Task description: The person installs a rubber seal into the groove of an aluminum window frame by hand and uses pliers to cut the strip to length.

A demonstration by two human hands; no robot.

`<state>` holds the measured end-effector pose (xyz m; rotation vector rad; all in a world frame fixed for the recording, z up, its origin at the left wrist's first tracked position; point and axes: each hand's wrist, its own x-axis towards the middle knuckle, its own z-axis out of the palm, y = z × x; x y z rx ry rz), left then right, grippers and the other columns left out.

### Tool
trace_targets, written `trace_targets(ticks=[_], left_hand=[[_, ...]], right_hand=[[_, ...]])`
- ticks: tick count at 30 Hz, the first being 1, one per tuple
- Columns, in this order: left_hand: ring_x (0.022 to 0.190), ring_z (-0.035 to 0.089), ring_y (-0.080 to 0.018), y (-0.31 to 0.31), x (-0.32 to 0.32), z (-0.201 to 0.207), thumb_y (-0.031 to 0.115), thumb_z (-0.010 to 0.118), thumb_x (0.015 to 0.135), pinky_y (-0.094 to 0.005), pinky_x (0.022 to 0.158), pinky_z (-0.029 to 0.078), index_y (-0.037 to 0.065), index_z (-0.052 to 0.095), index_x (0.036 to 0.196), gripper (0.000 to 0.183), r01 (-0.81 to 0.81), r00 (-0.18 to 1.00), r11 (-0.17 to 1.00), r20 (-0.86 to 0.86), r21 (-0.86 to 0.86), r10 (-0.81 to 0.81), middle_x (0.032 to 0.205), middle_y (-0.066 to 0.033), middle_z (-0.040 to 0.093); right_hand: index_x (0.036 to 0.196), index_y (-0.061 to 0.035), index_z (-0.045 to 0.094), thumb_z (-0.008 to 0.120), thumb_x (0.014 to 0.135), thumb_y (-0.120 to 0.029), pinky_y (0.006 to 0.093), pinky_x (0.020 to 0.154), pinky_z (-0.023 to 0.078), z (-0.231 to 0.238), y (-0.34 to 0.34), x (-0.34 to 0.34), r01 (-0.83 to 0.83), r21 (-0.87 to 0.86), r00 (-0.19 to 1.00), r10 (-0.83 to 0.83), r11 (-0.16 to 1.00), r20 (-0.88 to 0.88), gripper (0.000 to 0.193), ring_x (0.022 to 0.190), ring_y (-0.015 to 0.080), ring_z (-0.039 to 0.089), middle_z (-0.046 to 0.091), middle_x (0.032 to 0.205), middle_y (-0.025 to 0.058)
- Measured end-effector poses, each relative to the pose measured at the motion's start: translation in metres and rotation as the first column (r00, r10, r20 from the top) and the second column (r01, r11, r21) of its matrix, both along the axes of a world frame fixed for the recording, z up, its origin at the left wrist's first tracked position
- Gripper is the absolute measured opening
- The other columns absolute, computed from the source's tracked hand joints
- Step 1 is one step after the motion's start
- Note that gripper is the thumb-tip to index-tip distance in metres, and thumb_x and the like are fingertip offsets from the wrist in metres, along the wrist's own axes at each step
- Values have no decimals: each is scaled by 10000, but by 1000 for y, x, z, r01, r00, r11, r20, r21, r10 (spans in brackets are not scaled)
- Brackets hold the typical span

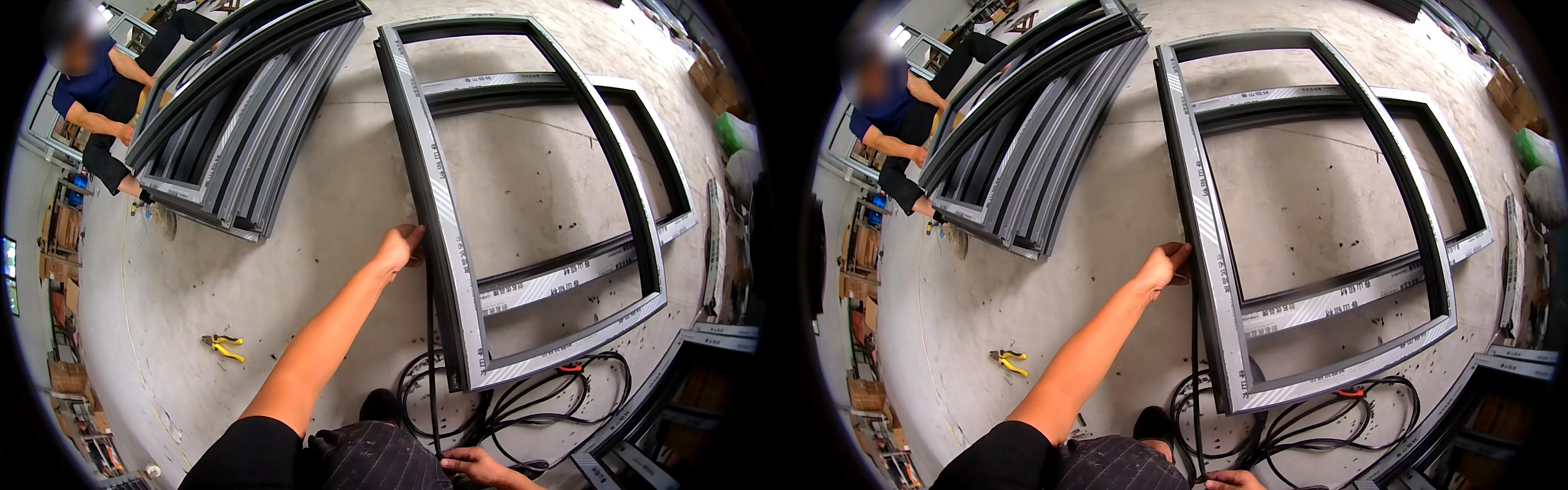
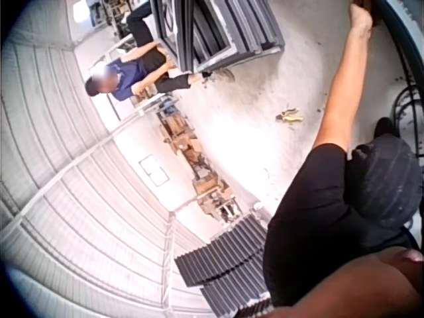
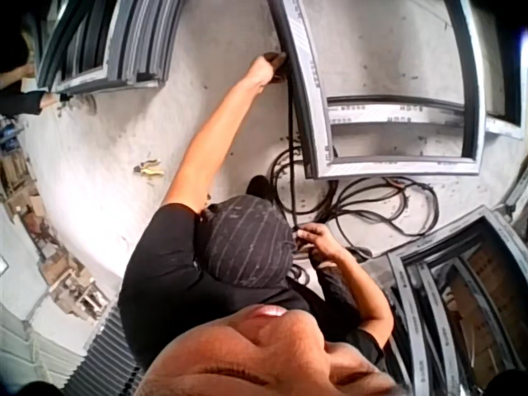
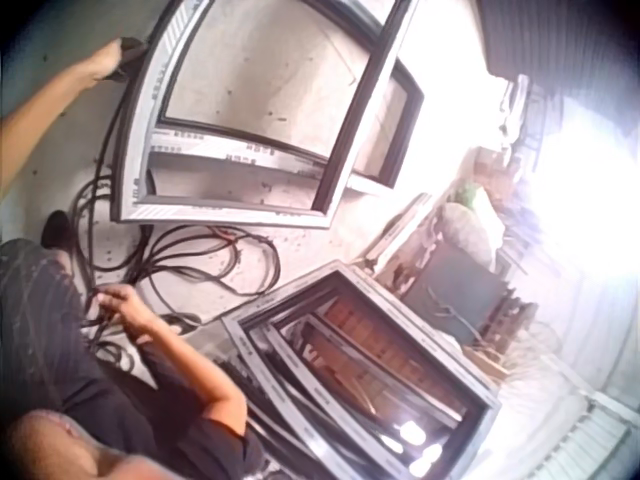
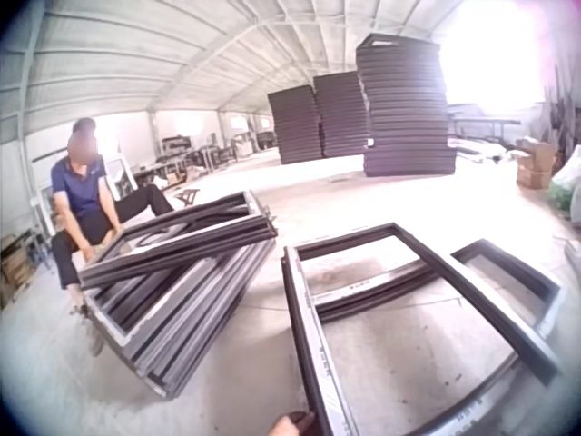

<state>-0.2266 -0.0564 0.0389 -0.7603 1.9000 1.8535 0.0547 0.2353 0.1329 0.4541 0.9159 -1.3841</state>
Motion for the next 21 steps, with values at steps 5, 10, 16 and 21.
trace_targets(ticks=[5, 10, 16, 21], left_hand=[[684, 595, -156, -3, -12, -10, 323, 571, 934, -321, 621, 516, -5, 603, 1078, 360, -52, 999, 999, -7, 8, 52, 872, -68, 654], [761, 593, -155, -19, -42, -15, 304, 601, 916, -298, 709, 505, 75, 596, 933, 230, -108, 994, 993, 33, 50, 107, 837, -21, 644], [817, 612, -166, -1, -1, 2, 289, 587, 932, -325, 787, 509, 55, 563, 989, 242, -35, 998, 997, 58, 71, 31, 905, -35, 640], [818, 616, -178, 6, 15, -15, 257, 590, 930, -334, 777, 515, -6, 551, 997, 275, -45, 998, 988, -27, 151, 50, 912, -81, 639]], right_hand=[[1066, -2, 629, 591, 914, -195, 340, 815, 503, -29, 14, 15, -86, -20, 983, 81, 996, -163, 248, 900, 187, 631, 665, 948, 84], [1094, 29, 632, 616, 922, -212, 274, 821, 499, -44, 21, 26, -73, 24, 981, 76, 997, -180, 297, 870, 125, 625, 682, 917, 50], [1079, 2, 642, 624, 920, -257, 244, 680, 467, -33, 23, 28, -72, 160, 896, 134, 985, -423, 305, 724, 95, 558, 665, 862, 12], [1071, 38, 618, 617, 924, -221, 268, 736, 504, -46, 27, 44, 106, 246, 909, 6, 963, -417, 297, 794, 113, 622, 680, 867, 55]])
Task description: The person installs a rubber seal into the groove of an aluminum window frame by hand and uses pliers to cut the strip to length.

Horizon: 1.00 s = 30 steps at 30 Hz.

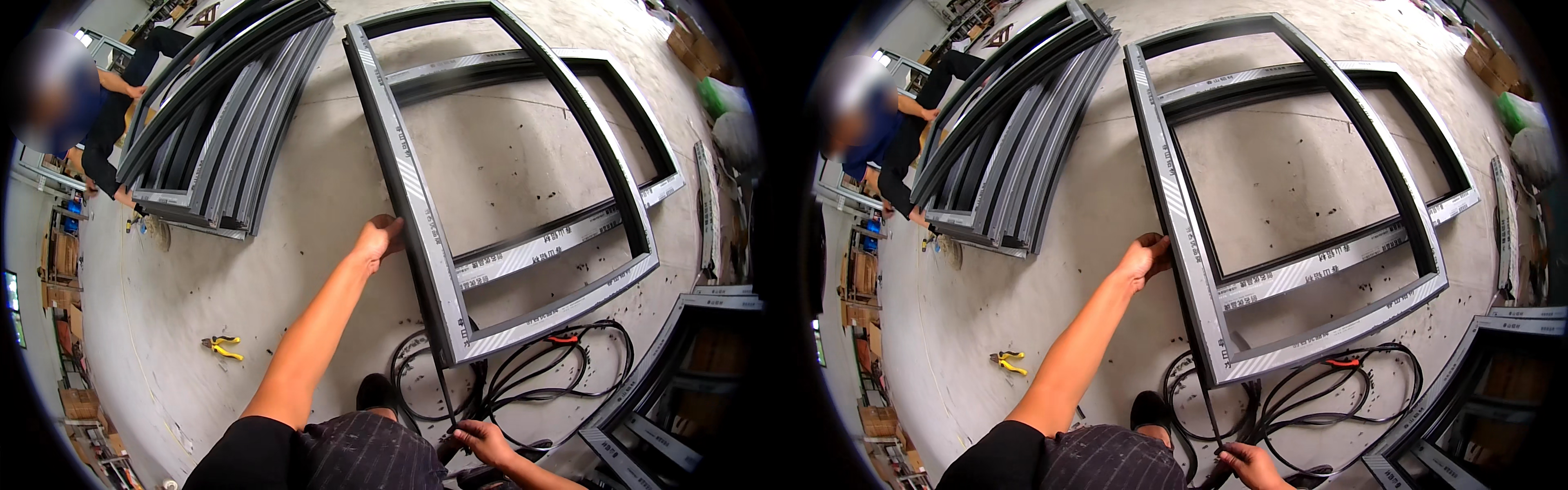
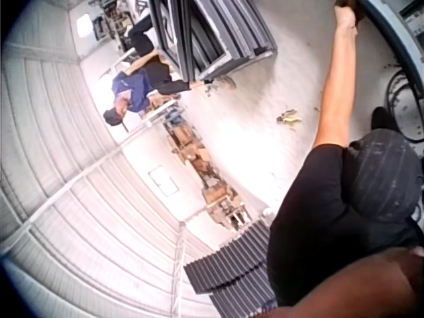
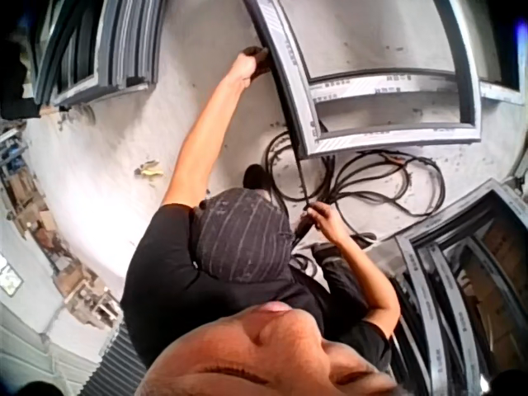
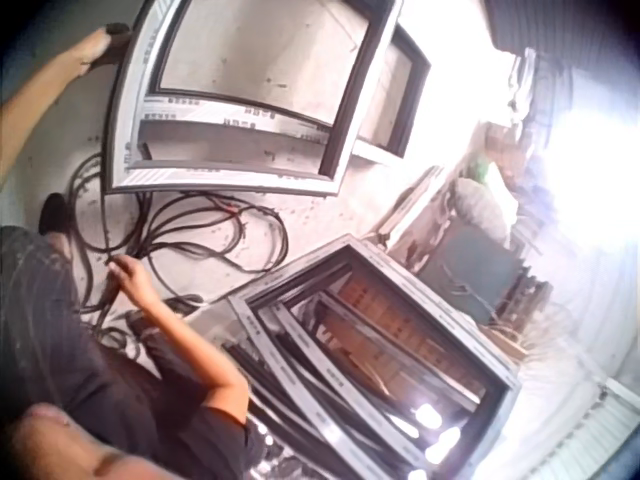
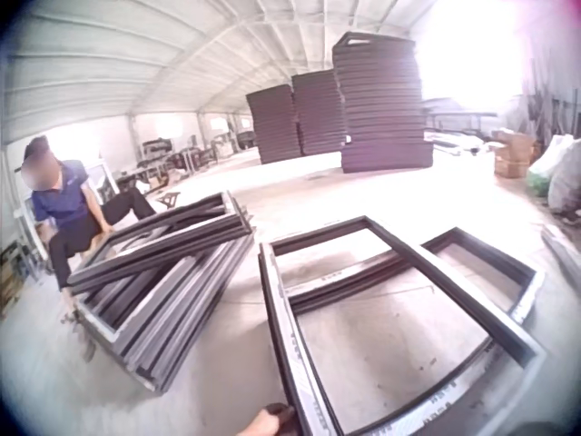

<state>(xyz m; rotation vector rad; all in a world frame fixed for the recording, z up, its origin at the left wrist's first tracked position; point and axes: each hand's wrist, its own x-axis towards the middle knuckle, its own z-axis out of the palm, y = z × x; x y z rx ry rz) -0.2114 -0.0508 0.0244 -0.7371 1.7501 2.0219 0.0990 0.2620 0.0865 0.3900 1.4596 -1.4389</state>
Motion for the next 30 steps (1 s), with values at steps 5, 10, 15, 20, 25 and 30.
trace_targets(ticks=[5, 10, 15, 20, 25, 30], left_hand=[[728, 591, -159, 8, 4, -9, 267, 588, 930, -311, 654, 506, 10, 547, 919, 260, -73, 997, 992, -21, -99, 71, 846, -74, 626], [690, 559, -145, 16, 22, -1, 258, 565, 945, -301, 618, 485, 16, 553, 922, 244, -50, 999, 998, -12, -50, 50, 771, -46, 586], [720, 566, -144, 25, 45, -12, 249, 537, 962, -294, 655, 489, -1, 571, 919, 256, -81, 996, 990, -51, -112, 75, 802, -49, 599], [713, 555, -138, 34, 58, 3, 250, 530, 966, -293, 646, 485, -2, 584, 906, 265, -72, 997, 993, -7, -89, 72, 810, -47, 603], [710, 570, -143, 35, 67, -1, 263, 515, 974, -295, 647, 495, -3, 595, 952, 279, -27, 999, 982, -37, -186, 20, 831, -53, 625], [636, 560, -150, 48, 92, 3, 253, 501, 979, -303, 610, 488, -3, 592, 907, 281, -71, 997, 997, 10, -16, 71, 787, -55, 616]], right_hand=[[1075, 51, 602, 620, 918, -185, 272, 751, 508, -4, -1, -1, -110, 38, 989, 113, 993, -92, 285, 817, 129, 643, 687, 875, 79], [984, 39, 604, 601, 927, -193, 293, 726, 506, 11, -5, -18, -303, 187, 905, 344, 934, -251, 240, 802, 160, 653, 687, 861, 89], [926, -9, 606, 594, 909, -242, 319, 728, 500, 17, -3, -32, -398, 198, 872, 436, 896, -221, 233, 787, 240, 659, 678, 827, 123], [938, -37, 615, 582, 901, -273, 345, 731, 501, 22, -2, -37, -490, 252, 788, 548, 834, -282, 241, 811, 284, 653, 680, 849, 118], [911, -57, 600, 557, 891, -323, 418, 734, 485, 17, 2, -41, -566, 258, 751, 619, 783, -232, 270, 853, 346, 624, 667, 852, 136], [902, -51, 597, 560, 887, -322, 417, 715, 489, 18, 1, -41, -547, 257, 751, 602, 797, -271, 274, 822, 346, 631, 670, 811, 128]])
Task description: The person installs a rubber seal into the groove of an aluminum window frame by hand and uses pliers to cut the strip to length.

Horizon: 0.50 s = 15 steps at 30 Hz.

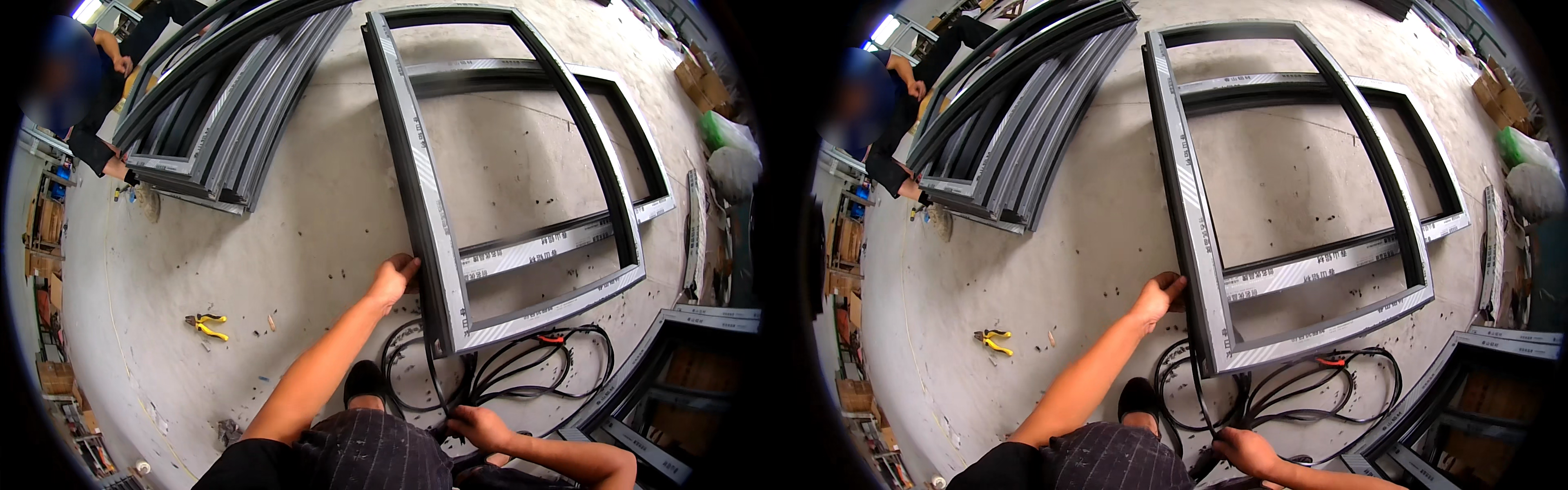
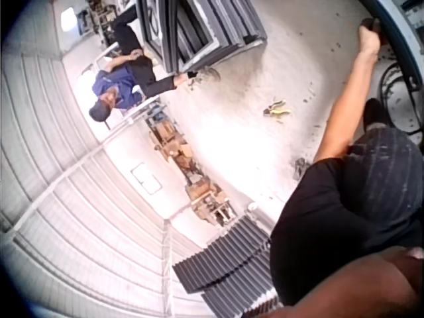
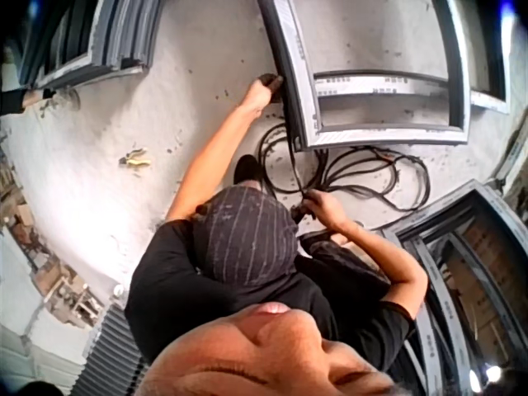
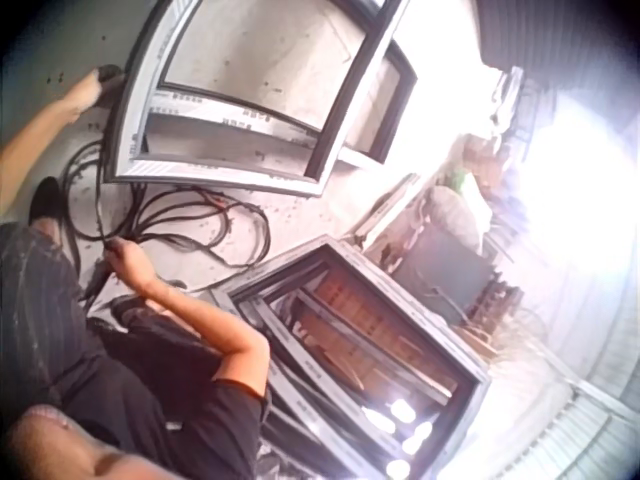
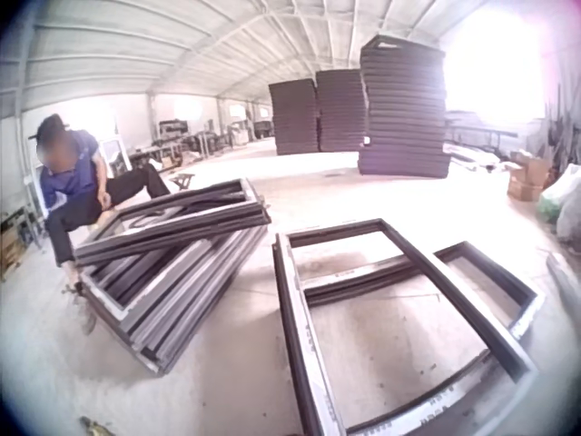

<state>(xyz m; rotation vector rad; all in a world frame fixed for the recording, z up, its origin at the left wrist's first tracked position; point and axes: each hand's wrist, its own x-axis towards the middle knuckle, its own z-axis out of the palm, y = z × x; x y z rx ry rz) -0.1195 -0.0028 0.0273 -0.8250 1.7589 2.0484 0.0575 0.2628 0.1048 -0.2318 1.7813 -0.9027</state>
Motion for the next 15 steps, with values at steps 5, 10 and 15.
trace_targets(ticks=[5, 10, 15], left_hand=[[599, 588, -171, 6, 5, -20, 244, 541, 955, -321, 538, 473, -22, 618, 898, 283, 11, 997, 940, -71, -341, -37, 706, -93, 618], [589, 558, -140, 8, 22, -8, 244, 509, 973, -290, 539, 445, -22, 601, 874, 299, 52, 997, 976, -46, -211, -63, 696, -56, 606], [581, 576, -160, 19, 28, -15, 216, 545, 950, -320, 558, 456, -37, 606, 878, 270, 89, 986, 840, -73, -535, -151, 687, -87, 622]], right_hand=[[923, -55, 609, 549, 886, -315, 425, 725, 491, 5, -10, -4, -33, 31, 999, 32, 999, 29, 270, 824, 353, 631, 666, 818, 144], [958, -65, 614, 549, 883, -327, 433, 739, 484, -3, -9, 4, -19, 9, 1000, 20, 1000, -7, 280, 856, 364, 621, 660, 863, 162], [962, -67, 611, 552, 883, -328, 441, 742, 480, -1, -13, 5, -27, 33, 999, 28, 999, -16, 280, 862, 374, 615, 657, 860, 168]])
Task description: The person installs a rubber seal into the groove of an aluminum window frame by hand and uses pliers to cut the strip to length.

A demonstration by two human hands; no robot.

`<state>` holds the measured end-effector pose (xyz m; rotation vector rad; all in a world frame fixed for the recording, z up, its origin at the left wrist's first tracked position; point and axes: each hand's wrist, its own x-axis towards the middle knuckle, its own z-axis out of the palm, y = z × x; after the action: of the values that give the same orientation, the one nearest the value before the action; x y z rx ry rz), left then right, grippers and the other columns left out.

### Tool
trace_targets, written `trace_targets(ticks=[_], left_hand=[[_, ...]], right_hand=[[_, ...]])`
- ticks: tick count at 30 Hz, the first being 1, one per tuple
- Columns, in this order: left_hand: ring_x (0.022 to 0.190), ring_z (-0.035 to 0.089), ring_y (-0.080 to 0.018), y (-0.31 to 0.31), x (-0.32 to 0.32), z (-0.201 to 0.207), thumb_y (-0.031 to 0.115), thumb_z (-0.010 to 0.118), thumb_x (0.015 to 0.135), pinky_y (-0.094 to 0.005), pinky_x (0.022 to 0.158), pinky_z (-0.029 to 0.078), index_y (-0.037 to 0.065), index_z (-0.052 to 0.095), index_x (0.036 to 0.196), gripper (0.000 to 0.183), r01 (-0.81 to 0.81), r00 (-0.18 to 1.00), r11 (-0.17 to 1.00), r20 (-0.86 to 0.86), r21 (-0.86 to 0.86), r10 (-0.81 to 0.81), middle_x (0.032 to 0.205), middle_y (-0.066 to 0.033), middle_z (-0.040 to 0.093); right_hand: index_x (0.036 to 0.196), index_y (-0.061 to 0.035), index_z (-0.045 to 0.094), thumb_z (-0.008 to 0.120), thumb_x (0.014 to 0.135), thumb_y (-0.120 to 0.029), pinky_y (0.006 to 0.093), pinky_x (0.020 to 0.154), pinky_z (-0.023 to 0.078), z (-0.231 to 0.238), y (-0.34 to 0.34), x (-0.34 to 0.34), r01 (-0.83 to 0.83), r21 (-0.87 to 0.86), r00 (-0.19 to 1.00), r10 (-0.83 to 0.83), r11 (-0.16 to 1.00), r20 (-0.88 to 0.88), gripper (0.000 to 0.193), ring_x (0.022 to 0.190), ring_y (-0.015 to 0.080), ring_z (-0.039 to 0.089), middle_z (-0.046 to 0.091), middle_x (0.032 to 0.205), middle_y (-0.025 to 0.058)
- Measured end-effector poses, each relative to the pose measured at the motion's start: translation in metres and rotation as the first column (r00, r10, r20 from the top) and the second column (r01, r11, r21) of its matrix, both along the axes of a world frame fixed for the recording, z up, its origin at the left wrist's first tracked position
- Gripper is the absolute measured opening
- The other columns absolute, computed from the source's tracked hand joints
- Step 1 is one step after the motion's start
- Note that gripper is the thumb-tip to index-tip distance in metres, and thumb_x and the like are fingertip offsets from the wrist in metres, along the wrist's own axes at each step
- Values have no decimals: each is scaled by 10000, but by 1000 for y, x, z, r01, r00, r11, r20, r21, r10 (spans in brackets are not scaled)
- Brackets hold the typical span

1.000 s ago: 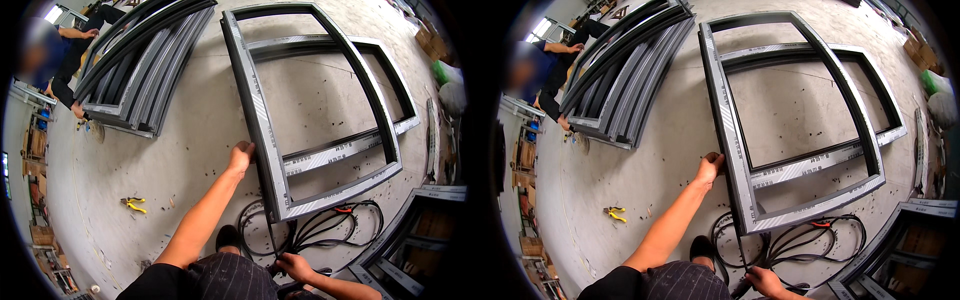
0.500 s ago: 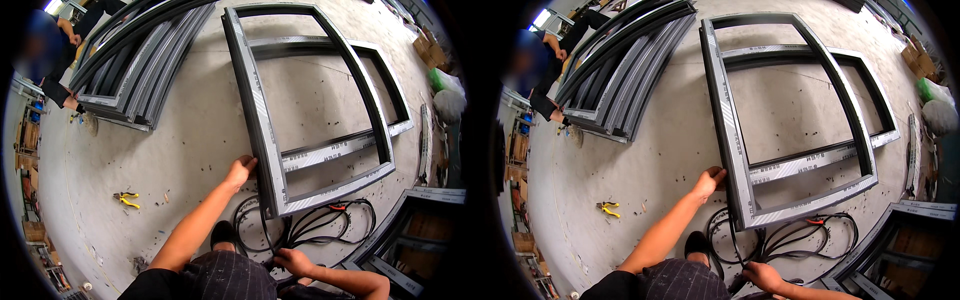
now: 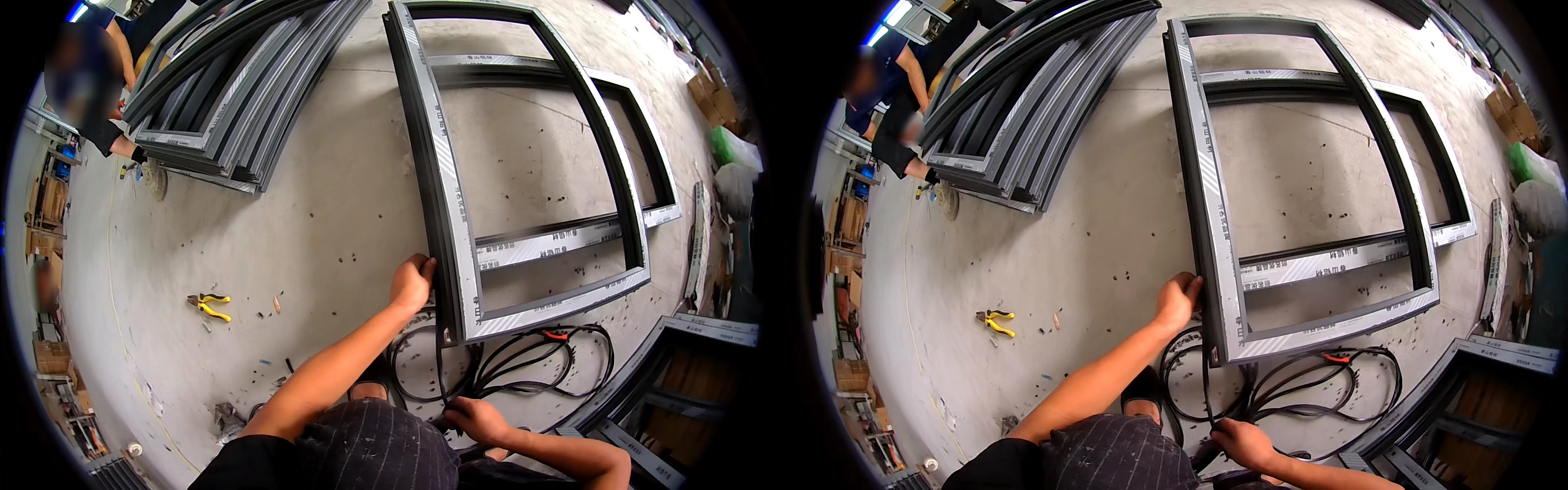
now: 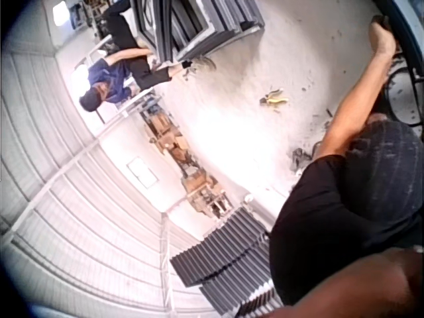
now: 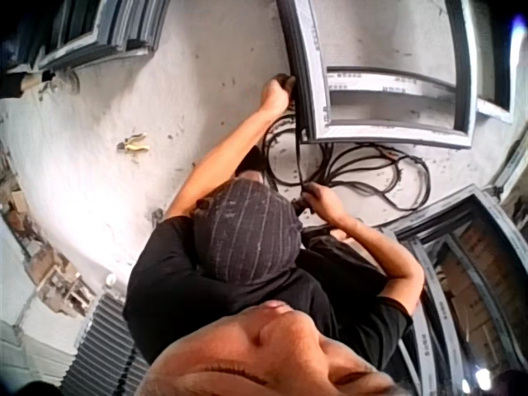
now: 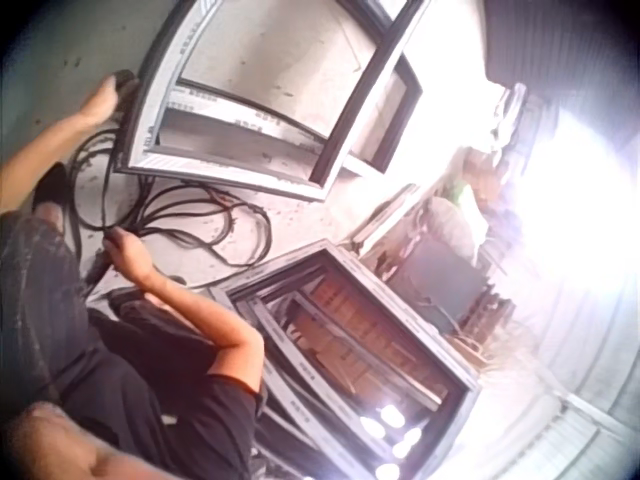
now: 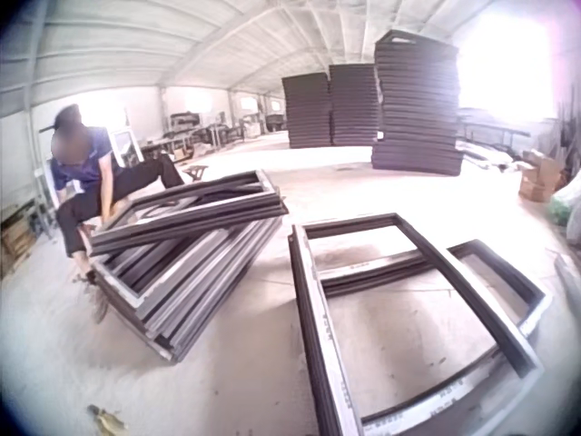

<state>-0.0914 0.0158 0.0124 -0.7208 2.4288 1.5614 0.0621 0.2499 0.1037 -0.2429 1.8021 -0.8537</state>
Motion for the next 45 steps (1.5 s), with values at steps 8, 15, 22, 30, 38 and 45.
trace_targets(ticks=[8, 15, 22, 30, 38, 45], left_hand=[[618, 580, -142, -7, 20, 9, 187, 534, 961, -294, 565, 472, -49, 596, 921, 248, 0, 995, 920, 93, 391, -40, 753, -82, 625], [600, 589, -152, 1, 37, 19, 202, 550, 950, -288, 565, 474, -50, 599, 919, 259, 78, 987, 954, 112, 288, -115, 697, -75, 618], [578, 557, -155, 6, 66, -5, 199, 563, 937, -318, 556, 440, -29, 611, 880, 240, 52, 997, 908, 22, 415, -67, 661, -74, 613], [645, 582, -149, 12, 74, 8, 272, 534, 952, -309, 614, 459, -32, 626, 965, 318, 24, 982, 897, 160, 441, -105, 751, -119, 635], [865, 600, -248, 21, 83, 25, 265, 438, 991, -330, 796, 455, -41, 587, 1130, 368, 109, 976, 971, 160, 211, -144, 958, -157, 669], [834, 572, -168, 24, 90, -17, 314, 439, 1003, -300, 785, 453, -30, 585, 1112, 389, -46, 982, 891, 186, 452, -43, 988, -86, 642]], right_hand=[[947, -36, 602, 549, 883, -320, 452, 752, 476, -4, -1, -3, -18, -16, 999, 18, 1000, -29, 296, 876, 381, 607, 644, 851, 184], [935, -40, 600, 537, 884, -333, 462, 751, 471, -6, -5, -6, -63, -1, 997, 63, 998, -34, 303, 868, 387, 602, 642, 861, 189], [952, -38, 611, 539, 879, -339, 466, 751, 474, -20, -13, -8, -158, -27, 981, 154, 987, -115, 318, 872, 385, 606, 643, 865, 195], [980, -75, 639, 554, 877, -336, 454, 715, 500, -9, -2, -46, -279, -66, 928, 250, 958, -277, 293, 812, 368, 624, 646, 842, 175], [814, -41, 632, 624, 823, -138, 403, 671, 460, 41, 29, -192, 218, -105, 379, -183, 970, -907, 97, 708, 339, 572, 607, 760, 124], [578, -39, 546, 608, 828, -187, 421, 701, 428, 1, 64, -199, 196, 187, 204, 147, 963, -968, 296, 666, 336, 545, 550, 627, 132]])
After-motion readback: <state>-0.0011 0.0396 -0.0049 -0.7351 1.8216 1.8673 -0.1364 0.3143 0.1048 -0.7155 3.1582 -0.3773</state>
